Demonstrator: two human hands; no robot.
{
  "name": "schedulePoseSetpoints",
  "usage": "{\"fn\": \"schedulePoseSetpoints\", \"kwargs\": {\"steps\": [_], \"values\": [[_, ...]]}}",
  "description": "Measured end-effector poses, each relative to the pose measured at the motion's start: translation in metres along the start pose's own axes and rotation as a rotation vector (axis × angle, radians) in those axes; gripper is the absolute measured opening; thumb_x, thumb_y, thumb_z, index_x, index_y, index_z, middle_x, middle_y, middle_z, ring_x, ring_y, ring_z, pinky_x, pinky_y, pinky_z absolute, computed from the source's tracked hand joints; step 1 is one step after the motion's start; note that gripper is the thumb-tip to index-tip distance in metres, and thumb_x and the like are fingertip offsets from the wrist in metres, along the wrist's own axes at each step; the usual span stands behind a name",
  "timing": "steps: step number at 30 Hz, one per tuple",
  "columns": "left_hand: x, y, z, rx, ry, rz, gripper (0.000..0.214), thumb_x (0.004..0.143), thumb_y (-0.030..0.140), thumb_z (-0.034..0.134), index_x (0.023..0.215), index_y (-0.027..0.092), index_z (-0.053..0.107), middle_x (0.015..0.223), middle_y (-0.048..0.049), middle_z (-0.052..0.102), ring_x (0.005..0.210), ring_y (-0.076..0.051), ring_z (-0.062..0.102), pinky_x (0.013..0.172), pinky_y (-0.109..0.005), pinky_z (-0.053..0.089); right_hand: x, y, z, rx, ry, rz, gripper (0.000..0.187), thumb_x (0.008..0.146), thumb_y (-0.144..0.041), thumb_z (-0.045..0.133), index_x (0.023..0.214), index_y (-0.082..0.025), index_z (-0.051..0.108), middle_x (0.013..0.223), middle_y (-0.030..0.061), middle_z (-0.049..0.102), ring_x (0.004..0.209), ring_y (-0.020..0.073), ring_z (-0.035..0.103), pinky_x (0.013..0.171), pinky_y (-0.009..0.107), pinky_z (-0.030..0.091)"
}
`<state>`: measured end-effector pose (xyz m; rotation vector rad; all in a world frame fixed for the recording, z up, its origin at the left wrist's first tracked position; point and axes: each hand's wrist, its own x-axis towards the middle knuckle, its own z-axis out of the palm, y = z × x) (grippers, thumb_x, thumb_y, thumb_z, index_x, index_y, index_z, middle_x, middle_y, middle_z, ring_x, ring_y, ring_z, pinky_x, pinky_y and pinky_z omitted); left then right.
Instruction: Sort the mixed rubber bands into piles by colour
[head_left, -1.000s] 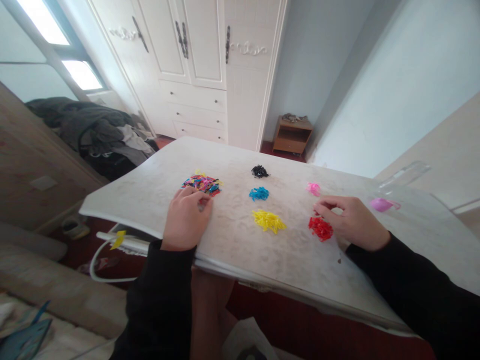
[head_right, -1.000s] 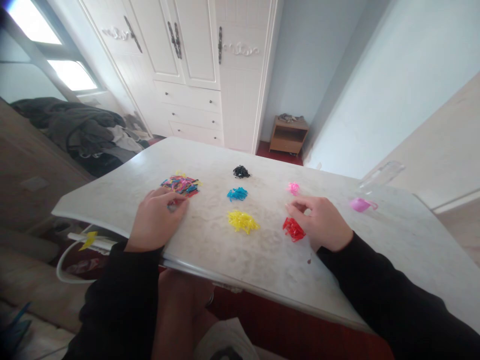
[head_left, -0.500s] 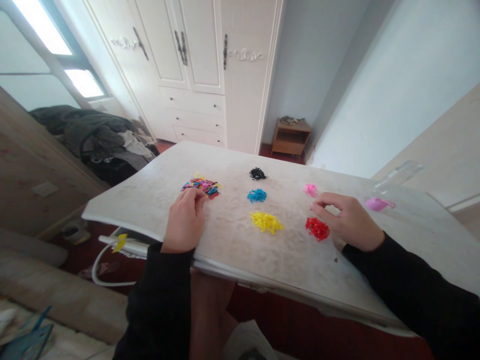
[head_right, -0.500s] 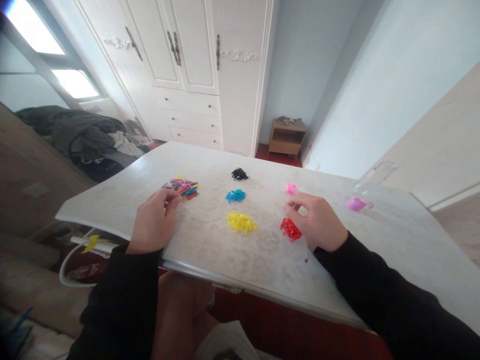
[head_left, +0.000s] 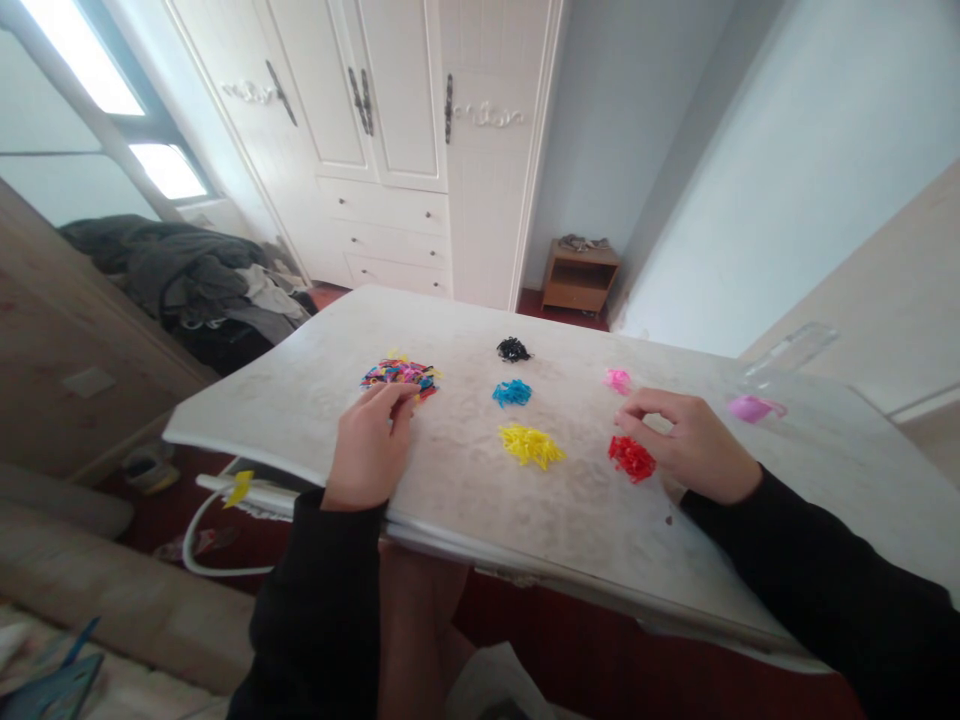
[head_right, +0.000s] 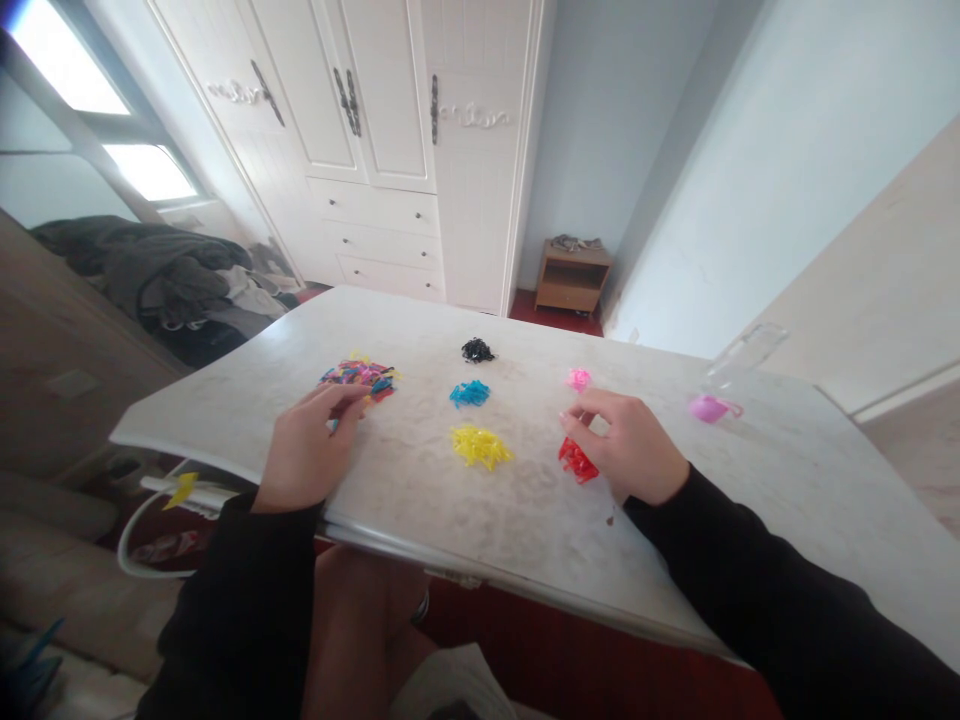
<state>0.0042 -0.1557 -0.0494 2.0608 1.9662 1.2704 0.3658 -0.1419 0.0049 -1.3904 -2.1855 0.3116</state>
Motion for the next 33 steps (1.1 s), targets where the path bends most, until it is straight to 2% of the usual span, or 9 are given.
{"fn": "schedulePoseSetpoints", "kwargs": {"steps": [5,10,13,16,20,25,29,33], "values": [[-0.001,0.000,0.000,0.009,-0.010,0.024,0.022,0.091,0.025,0.056,0.096,0.018,0.076,0.095,-0.0072,0.076,0.082,-0.021,0.070,0.082,-0.030,0.055,-0.001,0.000,0.000,0.003,-0.003,-0.004,0.022,0.089,-0.034,0.057,0.074,-0.020,0.067,0.078,0.0037,0.073,0.074,0.0210,0.068,0.075,0.035,0.049],[-0.003,0.003,-0.002,-0.086,0.018,-0.038,0.016,0.087,0.023,0.062,0.089,0.021,0.078,0.091,-0.0035,0.078,0.077,-0.019,0.071,0.079,-0.028,0.056,-0.001,0.000,0.000,0.002,-0.010,-0.044,0.022,0.090,-0.031,0.057,0.074,-0.020,0.066,0.078,0.0038,0.072,0.075,0.0207,0.067,0.075,0.035,0.050],[-0.004,0.010,-0.001,-0.234,0.007,-0.132,0.012,0.084,0.025,0.068,0.087,0.020,0.078,0.085,-0.0025,0.079,0.075,-0.019,0.073,0.074,-0.027,0.057,-0.001,-0.003,0.001,0.019,-0.032,-0.122,0.020,0.092,-0.028,0.058,0.075,-0.020,0.066,0.078,0.0036,0.071,0.075,0.0194,0.066,0.074,0.034,0.051],[-0.008,0.024,0.005,-0.484,-0.027,-0.195,0.011,0.083,0.027,0.072,0.086,0.019,0.077,0.082,-0.0031,0.079,0.074,-0.018,0.074,0.072,-0.027,0.060,-0.002,-0.007,0.002,0.007,-0.056,-0.264,0.016,0.093,-0.025,0.058,0.081,-0.020,0.068,0.085,0.0051,0.072,0.080,0.0201,0.067,0.076,0.034,0.053],[-0.018,0.054,0.018,-0.762,-0.111,-0.138,0.009,0.082,0.025,0.075,0.085,0.017,0.074,0.084,-0.0045,0.078,0.078,-0.018,0.075,0.074,-0.026,0.062,-0.004,-0.013,0.002,0.025,-0.096,-0.439,0.010,0.092,-0.020,0.059,0.093,-0.021,0.069,0.099,0.0081,0.073,0.091,0.0219,0.068,0.083,0.037,0.055],[-0.030,0.078,0.027,-0.803,-0.177,-0.028,0.005,0.086,0.022,0.073,0.090,0.018,0.074,0.089,-0.0038,0.078,0.080,-0.015,0.074,0.078,-0.026,0.063,-0.009,-0.019,0.000,0.050,-0.206,-0.559,0.028,0.091,-0.022,0.063,0.118,-0.023,0.069,0.124,0.0113,0.071,0.109,0.0248,0.065,0.095,0.042,0.055],[-0.034,0.081,0.027,-0.792,-0.143,0.000,0.006,0.087,0.023,0.073,0.091,0.018,0.073,0.090,-0.0040,0.077,0.080,-0.015,0.074,0.078,-0.026,0.063,-0.011,-0.023,0.000,0.024,-0.252,-0.640,0.041,0.091,-0.026,0.064,0.132,-0.023,0.064,0.138,0.0129,0.065,0.123,0.0270,0.060,0.104,0.046,0.050],[-0.035,0.082,0.026,-0.783,-0.178,0.017,0.008,0.087,0.023,0.073,0.093,0.018,0.074,0.090,-0.0047,0.077,0.080,-0.016,0.074,0.078,-0.026,0.063,-0.012,-0.025,0.002,0.006,-0.264,-0.682,0.048,0.091,-0.029,0.065,0.139,-0.024,0.061,0.145,0.0134,0.060,0.134,0.0282,0.055,0.110,0.046,0.046]]}}
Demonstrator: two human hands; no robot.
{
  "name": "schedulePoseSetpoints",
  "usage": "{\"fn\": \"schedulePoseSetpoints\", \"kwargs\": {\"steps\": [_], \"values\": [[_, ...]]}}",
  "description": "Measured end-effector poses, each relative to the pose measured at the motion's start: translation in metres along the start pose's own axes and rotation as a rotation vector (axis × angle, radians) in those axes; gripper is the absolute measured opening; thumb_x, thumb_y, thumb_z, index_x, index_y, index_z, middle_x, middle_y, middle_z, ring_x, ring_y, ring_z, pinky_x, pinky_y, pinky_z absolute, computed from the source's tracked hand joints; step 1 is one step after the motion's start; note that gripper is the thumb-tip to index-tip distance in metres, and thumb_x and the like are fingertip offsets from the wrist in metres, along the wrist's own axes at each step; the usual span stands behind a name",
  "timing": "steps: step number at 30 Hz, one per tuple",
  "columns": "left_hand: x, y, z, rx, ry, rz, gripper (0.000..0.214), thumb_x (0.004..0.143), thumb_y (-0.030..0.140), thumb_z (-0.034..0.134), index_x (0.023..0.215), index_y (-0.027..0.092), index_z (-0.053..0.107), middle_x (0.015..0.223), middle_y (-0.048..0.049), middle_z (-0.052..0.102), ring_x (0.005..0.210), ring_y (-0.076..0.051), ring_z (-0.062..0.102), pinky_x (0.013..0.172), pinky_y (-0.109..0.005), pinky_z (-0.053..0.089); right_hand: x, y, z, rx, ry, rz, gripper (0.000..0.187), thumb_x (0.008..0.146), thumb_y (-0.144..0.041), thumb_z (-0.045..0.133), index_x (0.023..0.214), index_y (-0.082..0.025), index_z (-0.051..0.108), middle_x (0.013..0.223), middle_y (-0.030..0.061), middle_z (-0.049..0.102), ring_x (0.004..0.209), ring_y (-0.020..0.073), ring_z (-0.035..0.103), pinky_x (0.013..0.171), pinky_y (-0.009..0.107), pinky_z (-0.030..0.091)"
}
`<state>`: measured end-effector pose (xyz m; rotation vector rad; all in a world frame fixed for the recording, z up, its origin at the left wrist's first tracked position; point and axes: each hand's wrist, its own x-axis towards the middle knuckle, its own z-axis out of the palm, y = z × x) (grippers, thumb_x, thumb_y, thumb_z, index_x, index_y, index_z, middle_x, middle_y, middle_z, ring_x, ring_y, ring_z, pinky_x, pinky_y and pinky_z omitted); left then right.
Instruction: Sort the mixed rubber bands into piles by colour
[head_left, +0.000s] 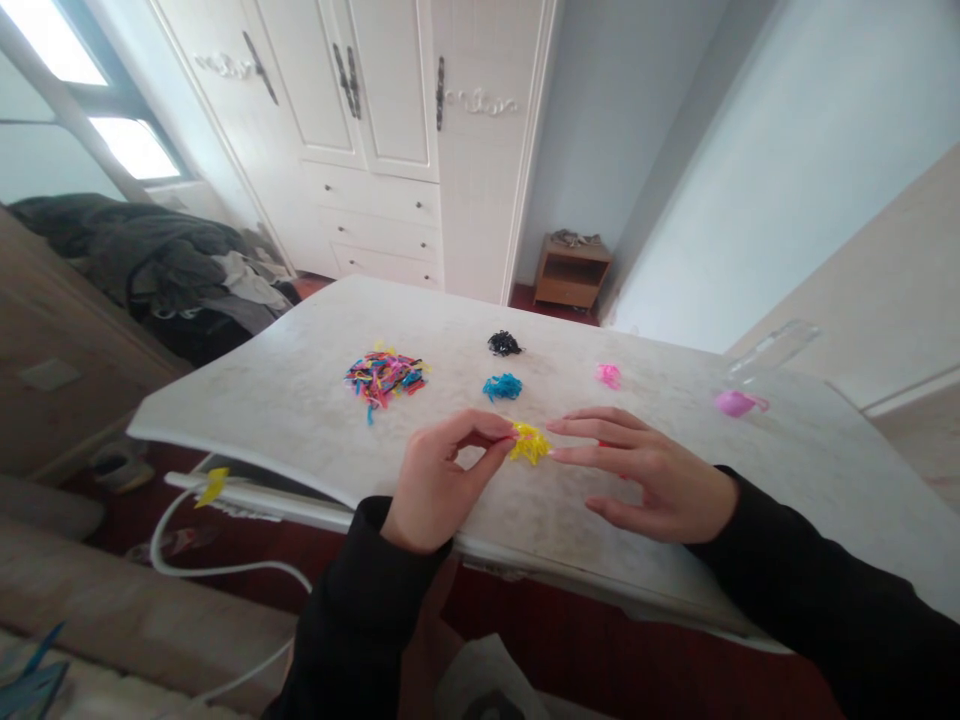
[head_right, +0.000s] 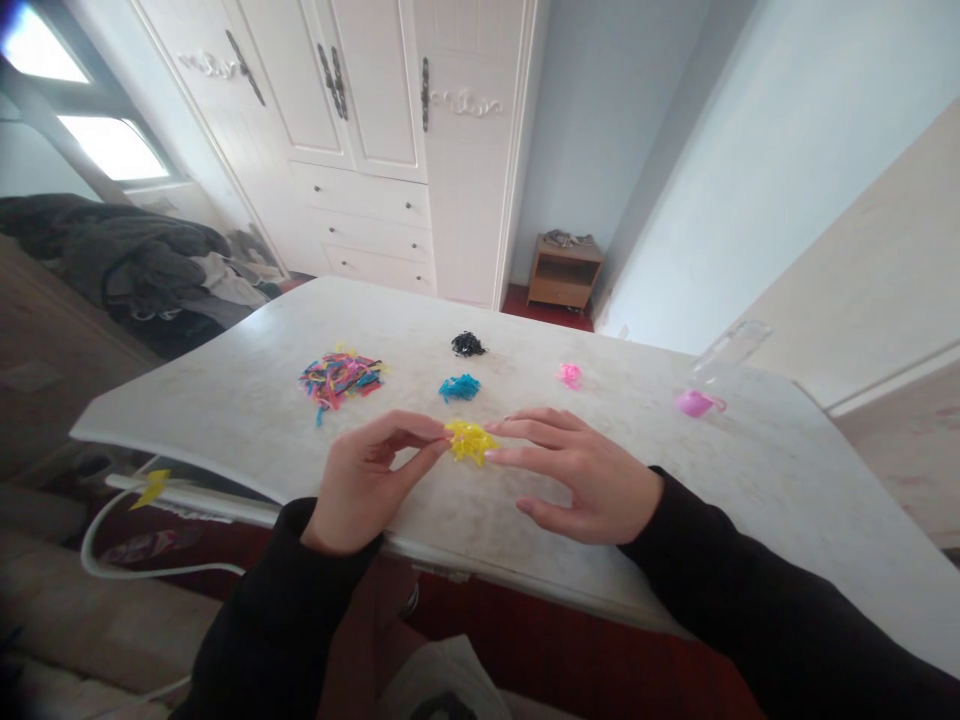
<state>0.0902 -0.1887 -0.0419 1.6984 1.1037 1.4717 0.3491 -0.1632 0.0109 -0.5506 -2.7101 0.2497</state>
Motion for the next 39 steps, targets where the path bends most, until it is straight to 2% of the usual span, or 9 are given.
{"fn": "schedulePoseSetpoints", "kwargs": {"steps": [5,11,21,24,27,33,39], "values": [[0.000,0.003,0.000,0.019,-0.082,0.017,0.006,0.088,0.020,0.071,0.093,0.018,0.073,0.092,-0.0039,0.078,0.081,-0.014,0.074,0.078,-0.023,0.061,-0.001,0.000,0.004,-0.004,-0.046,-0.016,0.062,0.091,-0.031,0.066,0.150,-0.021,0.051,0.151,0.0157,0.055,0.140,0.0286,0.050,0.114,0.046,0.044],[0.000,0.004,-0.001,0.045,-0.146,0.034,0.006,0.089,0.018,0.069,0.094,0.018,0.071,0.095,-0.0041,0.078,0.082,-0.014,0.075,0.078,-0.023,0.061,0.000,-0.001,0.004,0.023,-0.090,-0.031,0.070,0.090,-0.033,0.068,0.155,-0.022,0.045,0.154,0.0154,0.052,0.143,0.0289,0.047,0.114,0.047,0.044],[0.001,0.005,-0.001,0.064,-0.176,0.023,0.008,0.089,0.018,0.069,0.096,0.018,0.071,0.096,-0.0048,0.078,0.084,-0.014,0.074,0.079,-0.024,0.060,0.001,-0.002,0.005,0.098,-0.083,-0.060,0.068,0.090,-0.033,0.067,0.153,-0.019,0.046,0.150,0.0164,0.056,0.140,0.0283,0.050,0.114,0.046,0.045],[0.001,0.005,-0.001,0.087,-0.154,0.010,0.008,0.089,0.017,0.066,0.095,0.019,0.071,0.097,-0.0052,0.077,0.083,-0.015,0.074,0.079,-0.025,0.061,0.001,-0.003,0.004,0.111,-0.054,-0.063,0.064,0.091,-0.033,0.066,0.152,-0.020,0.048,0.147,0.0161,0.059,0.135,0.0280,0.055,0.111,0.045,0.047],[0.002,0.002,-0.001,0.109,-0.079,-0.001,0.009,0.088,0.017,0.066,0.096,0.019,0.070,0.096,-0.0054,0.076,0.082,-0.016,0.072,0.080,-0.027,0.061,0.001,-0.003,0.002,0.093,-0.019,-0.053,0.059,0.093,-0.032,0.064,0.149,-0.019,0.051,0.144,0.0164,0.062,0.131,0.0278,0.058,0.108,0.045,0.049],[0.004,-0.004,-0.002,0.138,0.011,-0.040,0.008,0.087,0.015,0.063,0.092,0.019,0.067,0.090,-0.0033,0.073,0.081,-0.016,0.070,0.079,-0.028,0.059,0.000,-0.003,0.001,0.070,0.027,-0.017,0.056,0.094,-0.030,0.063,0.148,-0.020,0.053,0.140,0.0156,0.065,0.126,0.0278,0.061,0.105,0.045,0.051],[0.008,-0.004,0.000,0.154,0.002,-0.065,0.010,0.085,0.015,0.065,0.093,0.019,0.066,0.090,-0.0037,0.074,0.079,-0.016,0.070,0.077,-0.030,0.059,0.000,-0.003,0.002,0.049,0.057,0.005,0.051,0.096,-0.030,0.060,0.146,-0.023,0.056,0.137,0.0140,0.067,0.121,0.0272,0.063,0.102,0.045,0.053]]}}
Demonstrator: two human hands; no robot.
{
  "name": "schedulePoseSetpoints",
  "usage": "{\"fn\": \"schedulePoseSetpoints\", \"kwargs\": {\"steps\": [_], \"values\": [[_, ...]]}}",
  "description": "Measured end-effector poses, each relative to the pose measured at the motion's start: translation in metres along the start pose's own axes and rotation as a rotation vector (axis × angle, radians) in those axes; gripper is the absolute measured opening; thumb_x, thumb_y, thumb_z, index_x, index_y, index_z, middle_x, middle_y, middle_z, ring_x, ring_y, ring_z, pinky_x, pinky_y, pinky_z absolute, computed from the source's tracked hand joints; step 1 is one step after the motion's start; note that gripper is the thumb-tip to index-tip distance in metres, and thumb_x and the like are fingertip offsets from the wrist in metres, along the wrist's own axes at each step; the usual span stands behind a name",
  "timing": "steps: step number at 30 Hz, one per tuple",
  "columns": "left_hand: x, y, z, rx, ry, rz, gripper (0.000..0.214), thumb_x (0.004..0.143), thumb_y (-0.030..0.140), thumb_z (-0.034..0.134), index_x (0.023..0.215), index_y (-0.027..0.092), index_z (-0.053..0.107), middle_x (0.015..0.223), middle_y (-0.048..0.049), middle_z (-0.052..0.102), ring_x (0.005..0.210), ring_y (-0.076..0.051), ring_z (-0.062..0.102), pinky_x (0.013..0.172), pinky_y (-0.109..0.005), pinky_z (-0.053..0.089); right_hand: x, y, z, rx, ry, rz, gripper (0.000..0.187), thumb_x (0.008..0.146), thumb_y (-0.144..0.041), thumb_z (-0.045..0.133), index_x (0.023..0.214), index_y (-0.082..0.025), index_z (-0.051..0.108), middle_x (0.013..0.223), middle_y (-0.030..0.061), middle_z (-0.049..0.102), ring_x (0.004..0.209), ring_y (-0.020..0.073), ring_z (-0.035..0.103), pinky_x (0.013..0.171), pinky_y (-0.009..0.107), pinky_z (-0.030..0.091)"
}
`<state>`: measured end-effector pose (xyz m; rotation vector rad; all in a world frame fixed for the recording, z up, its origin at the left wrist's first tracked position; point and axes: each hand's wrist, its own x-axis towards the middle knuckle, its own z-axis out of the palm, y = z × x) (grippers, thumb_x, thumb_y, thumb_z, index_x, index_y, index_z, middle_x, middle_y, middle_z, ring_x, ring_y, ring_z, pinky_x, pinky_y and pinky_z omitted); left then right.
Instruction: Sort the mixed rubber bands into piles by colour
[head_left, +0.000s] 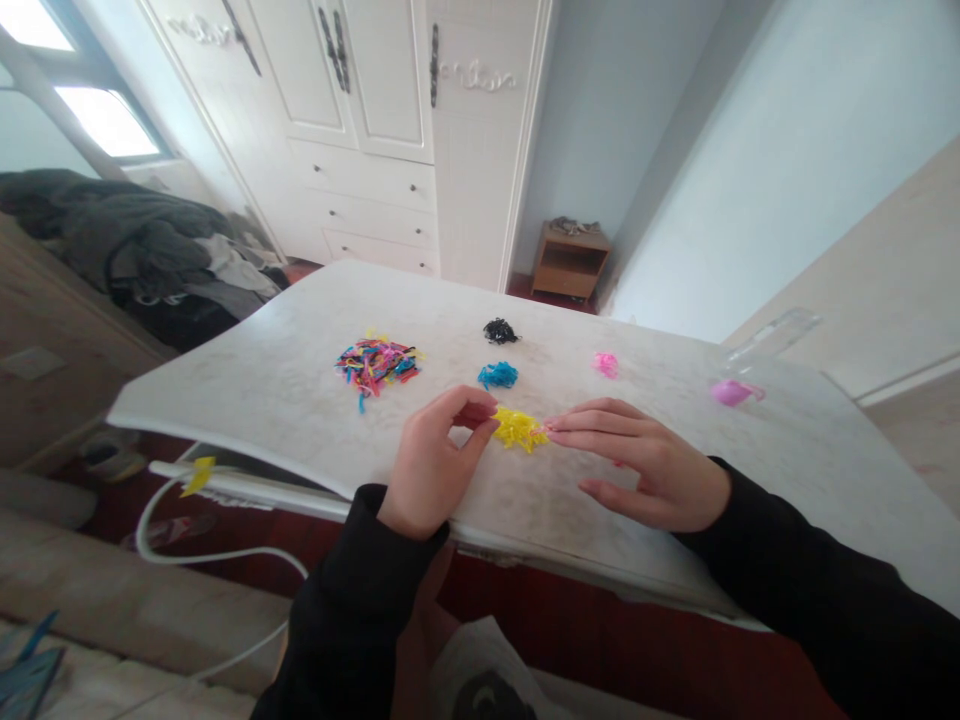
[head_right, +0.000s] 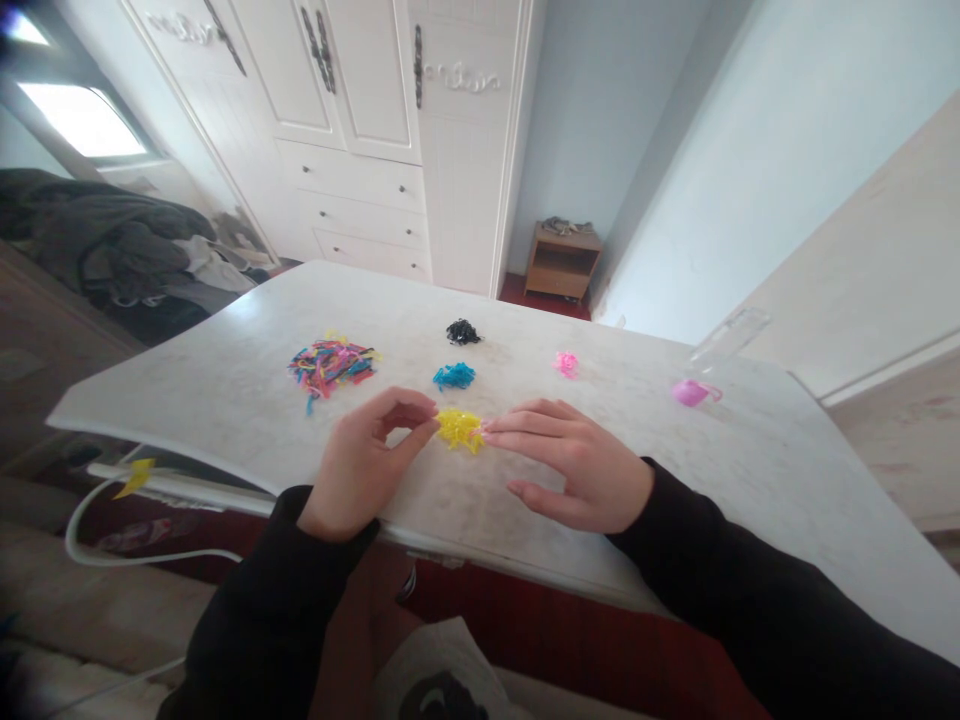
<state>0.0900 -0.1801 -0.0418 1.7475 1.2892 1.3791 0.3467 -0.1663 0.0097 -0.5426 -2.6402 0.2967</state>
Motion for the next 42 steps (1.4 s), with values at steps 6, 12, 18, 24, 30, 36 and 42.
{"fn": "schedulePoseSetpoints", "kwargs": {"steps": [6,12,18,24,30,36,42], "values": [[0.002,0.003,0.002,0.065,-0.023,0.036,0.009,0.086,0.013,0.064,0.092,0.020,0.067,0.091,-0.0022,0.074,0.080,-0.016,0.071,0.078,-0.028,0.059,0.001,0.000,0.000,-0.016,0.021,0.005,0.045,0.095,-0.027,0.060,0.140,-0.021,0.060,0.135,0.0138,0.068,0.119,0.0271,0.064,0.101,0.045,0.054],[-0.001,0.005,0.001,0.134,-0.019,0.062,0.009,0.088,0.012,0.063,0.091,0.020,0.066,0.088,0.0006,0.073,0.076,-0.013,0.068,0.075,-0.025,0.056,0.003,-0.003,-0.004,-0.056,0.230,0.184,0.023,0.096,-0.025,0.059,0.112,-0.023,0.075,0.111,0.0095,0.078,0.101,0.0259,0.070,0.091,0.043,0.057],[-0.001,0.008,-0.001,0.177,-0.025,0.077,0.010,0.089,0.012,0.061,0.088,0.020,0.066,0.087,-0.0003,0.071,0.071,-0.012,0.064,0.069,-0.023,0.054,-0.004,0.005,-0.014,-0.009,0.451,0.481,0.044,0.102,-0.040,0.047,0.073,-0.024,0.077,0.081,0.0079,0.077,0.079,0.0245,0.070,0.077,0.041,0.054],[-0.002,0.009,-0.002,0.184,-0.029,0.095,0.012,0.089,0.010,0.059,0.087,0.019,0.067,0.086,0.0004,0.068,0.071,-0.010,0.062,0.066,-0.021,0.051,-0.006,0.018,-0.015,0.009,0.405,0.693,0.059,0.103,-0.050,0.044,0.060,-0.022,0.073,0.066,0.0068,0.072,0.064,0.0200,0.065,0.071,0.037,0.047],[-0.003,0.011,-0.003,0.187,-0.040,0.083,0.014,0.088,0.007,0.059,0.085,0.018,0.067,0.084,0.0012,0.067,0.070,-0.009,0.061,0.062,-0.018,0.049,-0.007,0.024,-0.011,0.007,0.321,0.745,0.061,0.102,-0.051,0.042,0.057,-0.021,0.069,0.063,0.0060,0.071,0.063,0.0192,0.065,0.072,0.034,0.046],[-0.004,0.011,-0.003,0.174,-0.036,0.094,0.015,0.087,0.006,0.058,0.084,0.018,0.067,0.085,0.0010,0.067,0.071,-0.009,0.061,0.065,-0.019,0.050,-0.010,0.027,-0.011,-0.045,0.331,0.757,0.056,0.102,-0.045,0.043,0.055,-0.021,0.064,0.066,0.0065,0.071,0.068,0.0205,0.068,0.076,0.034,0.048],[-0.005,0.011,-0.003,0.176,-0.041,0.081,0.015,0.087,0.007,0.058,0.085,0.018,0.066,0.085,0.0011,0.066,0.071,-0.010,0.061,0.067,-0.019,0.050,-0.009,0.025,-0.010,-0.036,0.277,0.718,0.049,0.101,-0.040,0.044,0.063,-0.020,0.068,0.071,0.0066,0.072,0.071,0.0212,0.067,0.077,0.035,0.047]]}}
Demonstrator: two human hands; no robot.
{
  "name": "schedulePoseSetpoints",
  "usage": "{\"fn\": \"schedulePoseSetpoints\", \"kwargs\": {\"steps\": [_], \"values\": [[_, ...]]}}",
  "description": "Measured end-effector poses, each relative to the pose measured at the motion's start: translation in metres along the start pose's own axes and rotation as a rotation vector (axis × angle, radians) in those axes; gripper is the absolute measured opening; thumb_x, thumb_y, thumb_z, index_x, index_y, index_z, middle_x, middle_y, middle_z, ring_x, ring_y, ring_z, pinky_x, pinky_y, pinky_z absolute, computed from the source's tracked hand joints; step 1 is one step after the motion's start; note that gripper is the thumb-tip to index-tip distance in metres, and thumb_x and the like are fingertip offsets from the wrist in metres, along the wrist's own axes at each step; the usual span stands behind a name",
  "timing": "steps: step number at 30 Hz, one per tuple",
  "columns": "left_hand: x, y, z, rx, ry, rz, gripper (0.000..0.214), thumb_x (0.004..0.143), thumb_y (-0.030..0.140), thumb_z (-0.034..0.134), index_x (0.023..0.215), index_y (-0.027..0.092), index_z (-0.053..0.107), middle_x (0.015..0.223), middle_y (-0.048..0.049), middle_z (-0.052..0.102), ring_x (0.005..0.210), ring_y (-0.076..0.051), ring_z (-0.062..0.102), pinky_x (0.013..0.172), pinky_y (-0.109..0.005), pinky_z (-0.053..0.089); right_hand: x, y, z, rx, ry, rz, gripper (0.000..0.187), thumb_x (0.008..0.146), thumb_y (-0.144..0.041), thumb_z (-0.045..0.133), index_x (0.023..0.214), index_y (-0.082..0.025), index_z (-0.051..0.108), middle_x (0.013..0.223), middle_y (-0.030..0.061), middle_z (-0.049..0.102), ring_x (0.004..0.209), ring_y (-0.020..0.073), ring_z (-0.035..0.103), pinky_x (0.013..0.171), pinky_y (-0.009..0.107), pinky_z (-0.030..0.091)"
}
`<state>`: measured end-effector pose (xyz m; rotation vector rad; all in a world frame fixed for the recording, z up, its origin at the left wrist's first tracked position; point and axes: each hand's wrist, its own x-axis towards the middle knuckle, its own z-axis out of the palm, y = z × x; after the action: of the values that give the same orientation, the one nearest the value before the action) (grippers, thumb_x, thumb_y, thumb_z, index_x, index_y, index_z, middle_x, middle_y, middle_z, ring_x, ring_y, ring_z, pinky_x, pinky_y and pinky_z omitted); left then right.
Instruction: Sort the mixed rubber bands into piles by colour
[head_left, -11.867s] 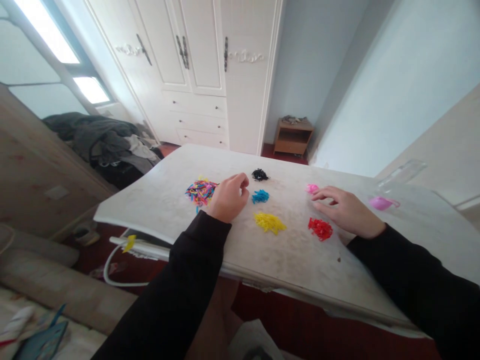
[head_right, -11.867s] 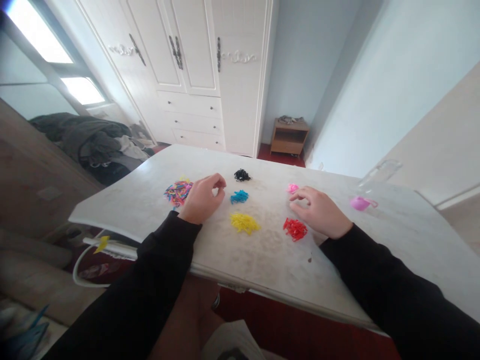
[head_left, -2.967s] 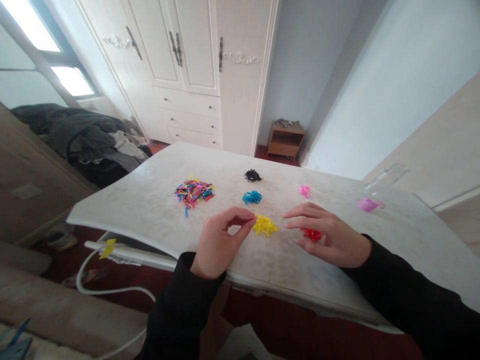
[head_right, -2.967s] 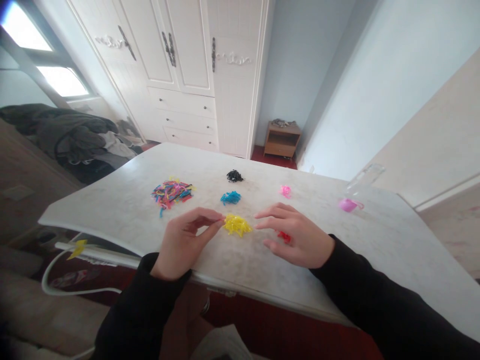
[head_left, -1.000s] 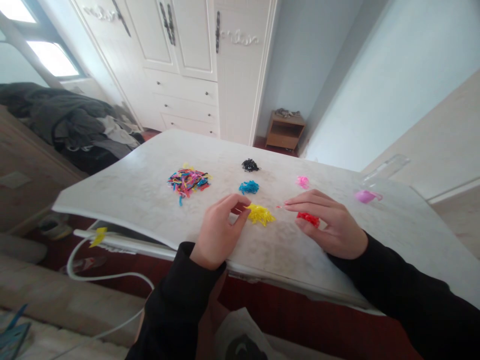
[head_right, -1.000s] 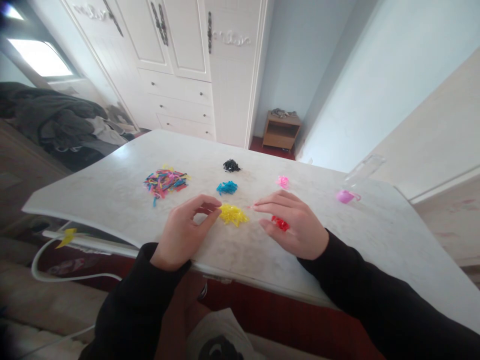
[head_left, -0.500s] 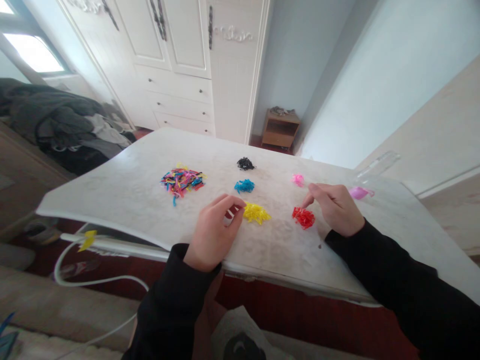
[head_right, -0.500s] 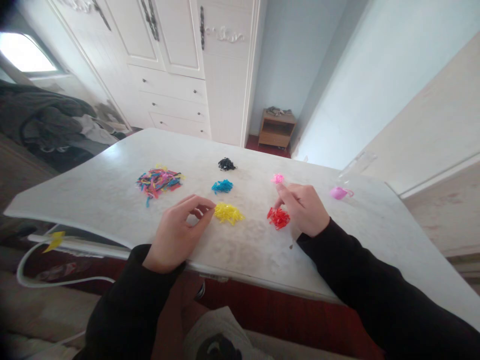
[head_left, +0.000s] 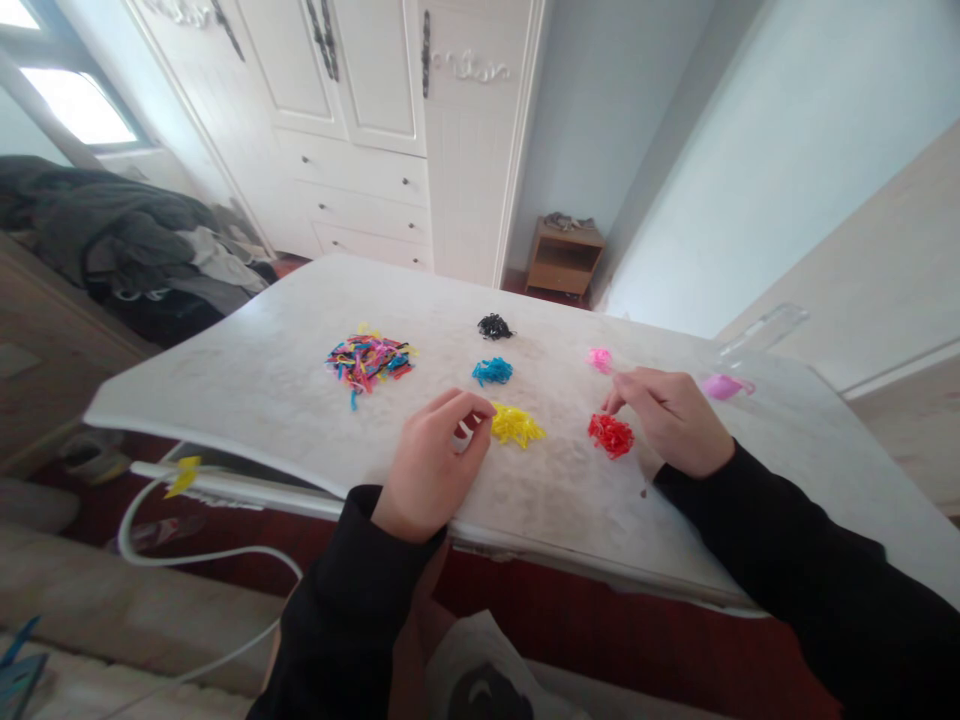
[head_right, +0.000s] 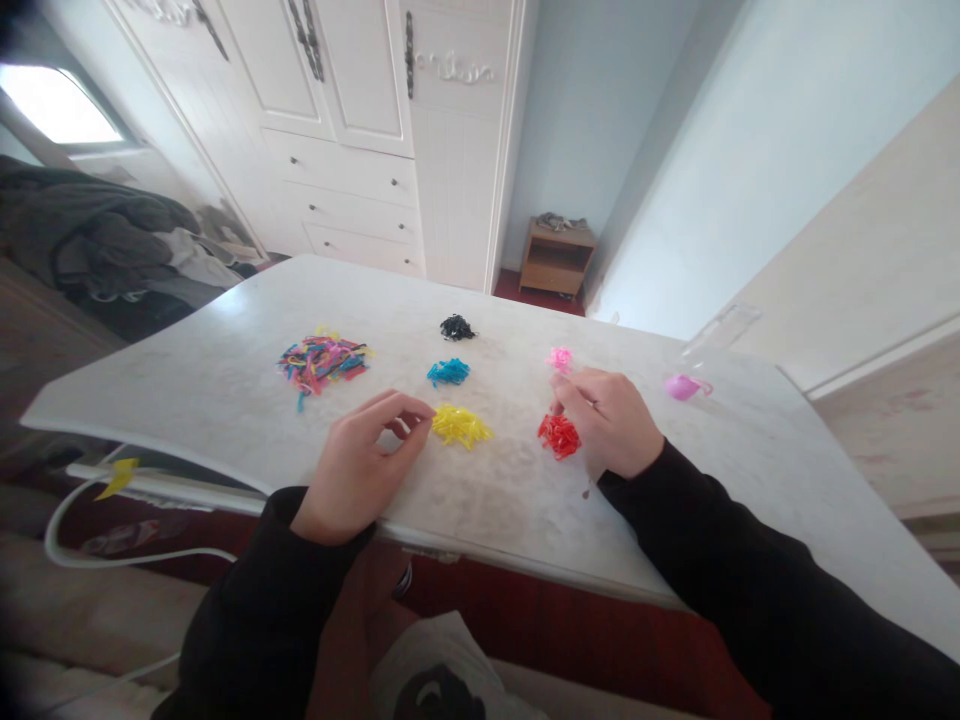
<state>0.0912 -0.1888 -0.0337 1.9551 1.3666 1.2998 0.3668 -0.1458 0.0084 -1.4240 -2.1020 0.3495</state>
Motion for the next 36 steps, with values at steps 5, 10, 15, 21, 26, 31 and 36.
{"fn": "schedulePoseSetpoints", "kwargs": {"steps": [5,10,15,21,26,31,36], "values": [[0.000,0.001,-0.001,0.001,-0.014,-0.012,0.015,0.086,0.007,0.057,0.085,0.019,0.066,0.084,0.0008,0.067,0.072,-0.010,0.061,0.067,-0.020,0.051,-0.001,-0.003,0.001,0.031,-0.050,-0.035,0.047,0.100,-0.036,0.043,0.066,-0.020,0.070,0.073,0.0058,0.073,0.071,0.0199,0.066,0.075,0.034,0.047],[-0.002,0.001,0.001,0.017,-0.021,0.004,0.014,0.086,0.008,0.057,0.084,0.019,0.066,0.084,0.0008,0.069,0.071,-0.010,0.061,0.065,-0.020,0.049,-0.001,-0.006,0.000,0.032,-0.069,-0.072,0.046,0.100,-0.033,0.043,0.065,-0.021,0.070,0.071,0.0041,0.072,0.069,0.0187,0.065,0.074,0.032,0.046],[0.003,-0.005,-0.005,0.044,0.070,-0.016,0.013,0.085,0.011,0.058,0.087,0.019,0.067,0.080,0.0012,0.070,0.068,-0.011,0.063,0.065,-0.021,0.050,-0.001,-0.005,0.000,0.027,-0.058,-0.093,0.045,0.100,-0.033,0.044,0.065,-0.022,0.069,0.072,0.0038,0.072,0.071,0.0190,0.066,0.074,0.032,0.047],[0.024,-0.041,-0.051,0.372,0.257,-0.193,0.011,0.080,0.017,0.063,0.088,0.018,0.072,0.079,-0.0018,0.069,0.063,-0.015,0.062,0.066,-0.028,0.051,-0.002,-0.008,-0.002,0.013,-0.064,-0.106,0.046,0.101,-0.035,0.043,0.065,-0.022,0.069,0.071,0.0035,0.071,0.071,0.0194,0.066,0.072,0.032,0.047],[0.032,-0.069,-0.064,0.562,0.211,-0.230,0.017,0.077,0.024,0.070,0.092,0.016,0.075,0.086,-0.0058,0.069,0.073,-0.021,0.064,0.077,-0.034,0.053,-0.003,-0.008,-0.001,0.013,-0.070,-0.087,0.046,0.101,-0.037,0.043,0.067,-0.022,0.069,0.071,0.0038,0.071,0.071,0.0199,0.066,0.073,0.033,0.047],[0.029,-0.067,-0.058,0.629,0.193,-0.224,0.012,0.084,0.020,0.060,0.085,0.017,0.072,0.090,-0.0086,0.067,0.086,-0.025,0.065,0.083,-0.036,0.052,-0.003,-0.010,0.000,0.039,-0.084,-0.102,0.047,0.101,-0.037,0.042,0.067,-0.022,0.070,0.072,0.0039,0.072,0.070,0.0198,0.065,0.073,0.033,0.048],[0.027,-0.064,-0.058,0.627,0.179,-0.214,0.014,0.087,0.018,0.056,0.079,0.019,0.067,0.092,-0.0089,0.066,0.085,-0.024,0.064,0.080,-0.035,0.051,-0.003,-0.012,0.000,0.051,-0.111,-0.097,0.049,0.102,-0.039,0.041,0.066,-0.023,0.070,0.069,0.0044,0.071,0.068,0.0203,0.065,0.068,0.034,0.048]]}}
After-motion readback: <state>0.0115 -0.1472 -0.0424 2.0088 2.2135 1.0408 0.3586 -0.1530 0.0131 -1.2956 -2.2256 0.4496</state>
